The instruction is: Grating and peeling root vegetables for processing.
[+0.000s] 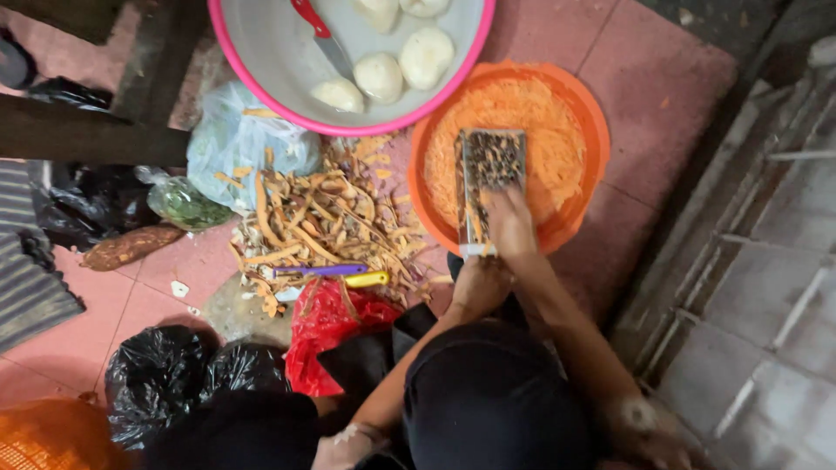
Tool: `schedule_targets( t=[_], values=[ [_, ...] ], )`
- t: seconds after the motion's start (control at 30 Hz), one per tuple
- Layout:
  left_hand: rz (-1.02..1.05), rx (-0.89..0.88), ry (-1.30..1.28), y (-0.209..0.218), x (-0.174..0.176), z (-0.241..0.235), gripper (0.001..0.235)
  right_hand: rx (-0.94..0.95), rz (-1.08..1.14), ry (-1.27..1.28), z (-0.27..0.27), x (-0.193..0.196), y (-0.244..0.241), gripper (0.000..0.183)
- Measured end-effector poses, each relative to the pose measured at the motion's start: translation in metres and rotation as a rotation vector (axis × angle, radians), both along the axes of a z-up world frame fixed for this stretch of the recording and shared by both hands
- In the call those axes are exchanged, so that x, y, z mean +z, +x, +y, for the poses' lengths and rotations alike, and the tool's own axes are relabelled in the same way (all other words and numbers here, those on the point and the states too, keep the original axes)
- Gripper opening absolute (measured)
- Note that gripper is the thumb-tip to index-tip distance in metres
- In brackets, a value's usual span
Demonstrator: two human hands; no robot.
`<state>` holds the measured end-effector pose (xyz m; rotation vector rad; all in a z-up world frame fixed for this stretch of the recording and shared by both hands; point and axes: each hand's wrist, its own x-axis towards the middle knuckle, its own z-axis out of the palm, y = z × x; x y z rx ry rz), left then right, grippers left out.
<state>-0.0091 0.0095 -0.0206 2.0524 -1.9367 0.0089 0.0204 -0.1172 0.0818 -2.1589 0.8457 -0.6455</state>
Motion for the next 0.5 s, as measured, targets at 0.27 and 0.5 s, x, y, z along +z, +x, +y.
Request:
schedule_targets(
  t=[0.27,0.5],
  values=[
    [-0.078,0.047,-0.087,0.022,0.081,-0.019,0.028,0.029,0.017,0.030,-0.049,-0.021,0.033,0.024],
    [0.046,0.016,-0.079,-0.011,-0.032,-0.006,0.035,0.231,-0.143,-0.180,-0.040,-0.025,0.022,0.021]
  ],
)
